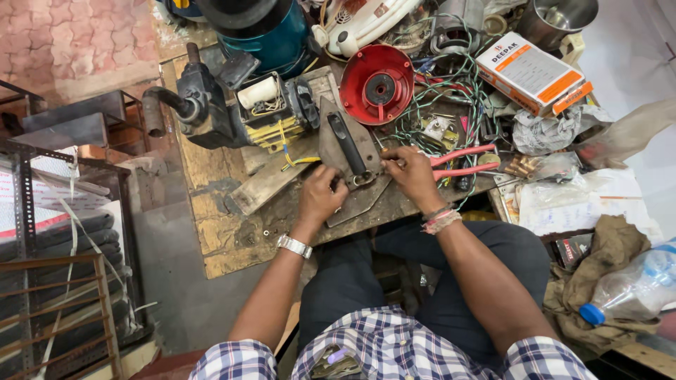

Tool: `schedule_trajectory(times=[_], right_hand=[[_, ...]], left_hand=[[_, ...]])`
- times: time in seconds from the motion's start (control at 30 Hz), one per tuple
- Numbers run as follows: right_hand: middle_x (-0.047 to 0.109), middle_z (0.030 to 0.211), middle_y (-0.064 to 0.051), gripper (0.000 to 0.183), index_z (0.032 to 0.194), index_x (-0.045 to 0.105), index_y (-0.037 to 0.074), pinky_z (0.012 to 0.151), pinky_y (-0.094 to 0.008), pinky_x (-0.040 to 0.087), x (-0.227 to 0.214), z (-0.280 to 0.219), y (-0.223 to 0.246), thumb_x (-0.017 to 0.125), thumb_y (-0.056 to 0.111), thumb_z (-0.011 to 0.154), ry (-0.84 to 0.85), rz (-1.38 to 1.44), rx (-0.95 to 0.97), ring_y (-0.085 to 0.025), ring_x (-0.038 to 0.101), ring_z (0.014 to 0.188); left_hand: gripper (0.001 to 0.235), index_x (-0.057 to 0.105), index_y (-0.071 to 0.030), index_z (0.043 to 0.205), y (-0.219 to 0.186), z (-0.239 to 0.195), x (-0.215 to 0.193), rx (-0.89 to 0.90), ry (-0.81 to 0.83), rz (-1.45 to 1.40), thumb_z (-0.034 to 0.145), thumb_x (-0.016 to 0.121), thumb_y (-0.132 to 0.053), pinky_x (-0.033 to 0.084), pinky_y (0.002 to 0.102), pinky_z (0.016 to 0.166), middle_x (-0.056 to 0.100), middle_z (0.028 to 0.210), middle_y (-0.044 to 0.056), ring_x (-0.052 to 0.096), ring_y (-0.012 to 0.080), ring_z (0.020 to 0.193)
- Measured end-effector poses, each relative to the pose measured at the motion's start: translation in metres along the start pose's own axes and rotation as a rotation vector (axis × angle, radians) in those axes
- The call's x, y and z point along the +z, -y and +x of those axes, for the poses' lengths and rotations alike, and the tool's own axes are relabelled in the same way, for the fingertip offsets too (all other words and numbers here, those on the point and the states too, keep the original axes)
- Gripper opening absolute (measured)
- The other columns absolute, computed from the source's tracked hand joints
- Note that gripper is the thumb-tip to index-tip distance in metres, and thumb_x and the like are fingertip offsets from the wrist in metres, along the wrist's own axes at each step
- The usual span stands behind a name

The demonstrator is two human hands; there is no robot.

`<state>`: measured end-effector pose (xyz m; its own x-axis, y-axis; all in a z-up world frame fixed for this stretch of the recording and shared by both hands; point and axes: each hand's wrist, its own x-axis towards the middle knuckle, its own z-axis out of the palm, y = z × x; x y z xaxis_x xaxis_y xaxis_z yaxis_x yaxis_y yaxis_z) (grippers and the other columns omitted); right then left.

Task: The person works at a cluttered workbench, using pliers and a screwdriver to manipulate wires and small components. They handle a white plastic housing and a black cylindrical part, stripping wires and adjusting connections while seated.

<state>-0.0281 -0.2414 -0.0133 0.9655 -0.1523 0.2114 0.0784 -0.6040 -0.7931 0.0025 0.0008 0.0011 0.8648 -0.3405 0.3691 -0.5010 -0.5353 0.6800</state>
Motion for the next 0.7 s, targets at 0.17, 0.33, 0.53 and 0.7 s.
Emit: schedule_trajectory(times=[0.17, 0.33, 0.53, 0.7], right_hand=[[0.076, 0.102, -0.004, 0.019, 0.107, 0.077, 0.006, 0.081, -0.027, 0.052, -0.006, -0.003, 0.019, 0.076, 0.01, 0.089, 0.059, 0.445, 0.101, -0.013, 0.067, 0.091], [0.073, 0.101, -0.005, 0.017, 0.106, 0.077, 0.002, 0.084, -0.027, 0.053, -0.007, -0.011, 0.035, 0.079, 0.005, 0.089, 0.058, 0.473, -0.008, -0.012, 0.066, 0.094], [0.072, 0.098, -0.004, 0.016, 0.104, 0.075, 0.002, 0.081, -0.027, 0.053, -0.015, -0.012, 0.044, 0.079, 0.004, 0.089, 0.034, 0.478, 0.014, -0.012, 0.066, 0.091], [0.072, 0.093, -0.007, 0.013, 0.098, 0.075, 0.003, 0.078, -0.028, 0.054, -0.024, -0.011, 0.055, 0.08, 0.003, 0.086, 0.029, 0.301, -0.066, -0.016, 0.068, 0.087]], left_hand=[[0.014, 0.069, -0.004, 0.095, -0.023, 0.011, -0.016, -0.073, -0.03, -0.174, 0.083, 0.075, -0.007, 0.054, 0.039, 0.066, 0.066, 0.086, 0.013, 0.068, 0.0293, 0.075], [0.023, 0.074, -0.004, 0.11, -0.058, 0.018, -0.009, 0.022, -0.041, -0.233, 0.087, 0.073, -0.007, 0.056, 0.036, 0.07, 0.07, 0.093, 0.013, 0.071, 0.0273, 0.081], [0.024, 0.074, -0.002, 0.112, -0.068, 0.026, -0.003, 0.111, 0.008, -0.259, 0.089, 0.071, -0.005, 0.057, 0.035, 0.074, 0.069, 0.095, 0.013, 0.071, 0.0275, 0.085], [0.02, 0.074, -0.002, 0.11, -0.063, 0.025, -0.009, 0.131, 0.059, -0.239, 0.09, 0.072, -0.006, 0.055, 0.036, 0.071, 0.068, 0.092, 0.013, 0.07, 0.0282, 0.08]])
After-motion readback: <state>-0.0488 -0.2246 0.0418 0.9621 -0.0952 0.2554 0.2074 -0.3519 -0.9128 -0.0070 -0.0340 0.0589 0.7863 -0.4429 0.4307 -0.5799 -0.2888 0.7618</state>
